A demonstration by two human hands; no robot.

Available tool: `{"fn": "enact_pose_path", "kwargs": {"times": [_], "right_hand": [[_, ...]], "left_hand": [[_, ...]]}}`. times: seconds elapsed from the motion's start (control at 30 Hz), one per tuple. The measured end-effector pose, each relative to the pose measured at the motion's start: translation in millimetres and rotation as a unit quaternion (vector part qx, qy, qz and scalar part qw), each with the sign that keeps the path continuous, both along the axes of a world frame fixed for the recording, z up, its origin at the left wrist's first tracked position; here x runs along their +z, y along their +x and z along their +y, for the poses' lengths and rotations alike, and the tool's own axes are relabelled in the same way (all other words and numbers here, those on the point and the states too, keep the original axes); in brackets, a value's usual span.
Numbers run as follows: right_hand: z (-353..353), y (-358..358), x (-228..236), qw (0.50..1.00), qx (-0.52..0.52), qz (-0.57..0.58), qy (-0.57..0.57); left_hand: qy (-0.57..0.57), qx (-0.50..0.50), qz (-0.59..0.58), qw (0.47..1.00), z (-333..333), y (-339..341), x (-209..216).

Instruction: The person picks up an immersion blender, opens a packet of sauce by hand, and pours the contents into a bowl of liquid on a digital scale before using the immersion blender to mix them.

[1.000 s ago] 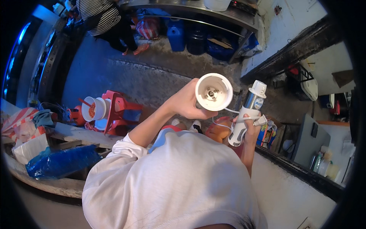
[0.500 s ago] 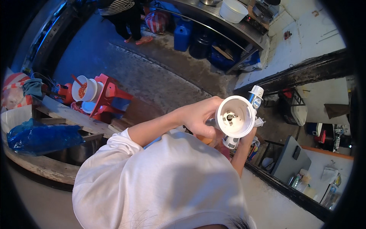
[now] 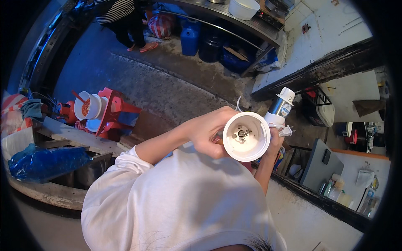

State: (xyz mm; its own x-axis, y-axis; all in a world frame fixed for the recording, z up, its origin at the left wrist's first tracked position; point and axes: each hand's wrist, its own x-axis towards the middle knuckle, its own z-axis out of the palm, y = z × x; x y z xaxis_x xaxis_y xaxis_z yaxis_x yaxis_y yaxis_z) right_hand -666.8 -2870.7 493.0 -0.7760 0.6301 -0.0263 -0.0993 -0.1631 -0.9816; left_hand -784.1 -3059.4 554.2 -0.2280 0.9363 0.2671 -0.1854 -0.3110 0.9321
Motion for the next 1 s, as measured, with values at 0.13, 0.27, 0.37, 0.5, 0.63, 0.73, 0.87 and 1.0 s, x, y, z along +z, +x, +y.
{"fn": "enact_pose_path", "kwargs": {"times": [0.13, 0.27, 0.37, 0.5, 0.63, 0.73, 0.87, 1.0], "right_hand": [[8, 9, -6, 1.0, 0.025, 0.016, -0.005], [5, 6, -10, 0.999, 0.034, 0.016, -0.034], [3, 4, -9, 0.999, 0.031, 0.027, -0.034], [5, 9, -14, 0.997, 0.034, 0.027, -0.058], [5, 11, -13, 0.999, 0.024, 0.016, -0.042], [5, 12, -15, 1.0, 0.01, -0.001, -0.002], [10, 10, -15, 0.996, -0.038, 0.012, 0.076], [17, -21, -31, 0.995, -0.011, 0.067, 0.075]], "left_hand": [[0.035, -0.015, 0.031, 0.999, 3, -1, 25], [0.182, 0.118, 0.176, 0.96, 0, 17, 66], [0.213, 0.183, 0.165, 0.945, 1, 30, 81], [0.222, 0.184, 0.169, 0.943, 5, 34, 85], [0.197, 0.135, 0.176, 0.955, -1, 28, 92], [0.22, 0.076, 0.211, 0.949, -2, 15, 81], [0.062, 0.041, 0.126, 0.989, -3, -5, 61], [-0.101, 0.161, -0.035, 0.981, 4, -11, -19]]}}
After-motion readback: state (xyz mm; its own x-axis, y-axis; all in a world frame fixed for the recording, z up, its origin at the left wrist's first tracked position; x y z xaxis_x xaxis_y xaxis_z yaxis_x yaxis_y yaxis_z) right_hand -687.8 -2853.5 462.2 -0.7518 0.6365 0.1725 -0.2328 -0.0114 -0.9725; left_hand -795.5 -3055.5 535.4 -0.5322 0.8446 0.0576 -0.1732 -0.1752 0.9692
